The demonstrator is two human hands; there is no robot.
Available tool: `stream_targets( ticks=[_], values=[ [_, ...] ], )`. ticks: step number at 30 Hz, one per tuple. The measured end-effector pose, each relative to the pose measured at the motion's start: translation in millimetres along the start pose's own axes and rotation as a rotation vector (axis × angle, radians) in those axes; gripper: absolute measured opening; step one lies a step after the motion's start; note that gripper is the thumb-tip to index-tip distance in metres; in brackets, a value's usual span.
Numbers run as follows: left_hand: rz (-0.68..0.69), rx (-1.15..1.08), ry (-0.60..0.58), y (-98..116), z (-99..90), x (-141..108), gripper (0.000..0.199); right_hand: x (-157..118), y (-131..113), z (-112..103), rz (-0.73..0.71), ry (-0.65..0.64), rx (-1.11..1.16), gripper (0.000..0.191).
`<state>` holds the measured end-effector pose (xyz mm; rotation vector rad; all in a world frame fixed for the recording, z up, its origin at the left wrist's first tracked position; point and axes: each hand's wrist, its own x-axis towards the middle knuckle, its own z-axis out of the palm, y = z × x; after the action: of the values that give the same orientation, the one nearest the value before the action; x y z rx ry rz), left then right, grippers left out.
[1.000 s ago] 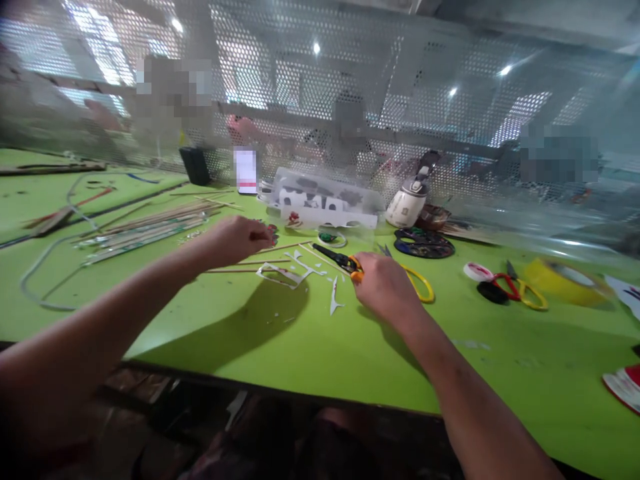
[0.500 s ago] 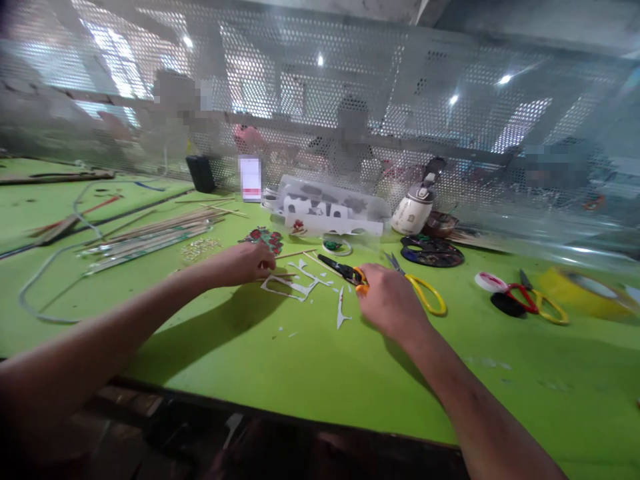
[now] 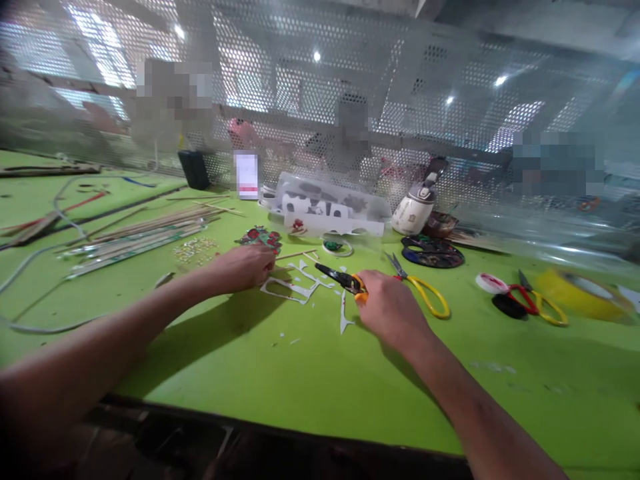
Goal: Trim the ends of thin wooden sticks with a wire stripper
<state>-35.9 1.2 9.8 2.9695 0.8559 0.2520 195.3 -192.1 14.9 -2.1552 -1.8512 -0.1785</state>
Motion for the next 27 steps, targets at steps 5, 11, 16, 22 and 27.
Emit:
stream_targets(
  ticks=[5, 11, 16, 22, 27],
  values=[
    [-0.009, 0.002, 0.063, -7, -5.7, -2, 0.018, 0, -2, 2, 0.010, -0.030, -0.014, 0.019],
    [-0.032, -0.028, 0.123, -11, -22.4, -10, 0.027, 1, 0, 4, -0.010, -0.079, 0.011, 0.017],
    [0.108, -0.218, 0.136, 0, -31.6, -22, 0.039, 0, -1, 4, 0.015, -0.092, 0.035, 0.020],
    [0.156, -0.439, 0.229, 16, -34.8, -31, 0.030, 0, 1, -2, 0.024, 0.011, 0.053, 0.020],
    [0.237, -0.625, 0.286, 30, -40.8, -35, 0.028, 0, 3, -5, 0.003, 0.071, 0.060, 0.017]
  ],
)
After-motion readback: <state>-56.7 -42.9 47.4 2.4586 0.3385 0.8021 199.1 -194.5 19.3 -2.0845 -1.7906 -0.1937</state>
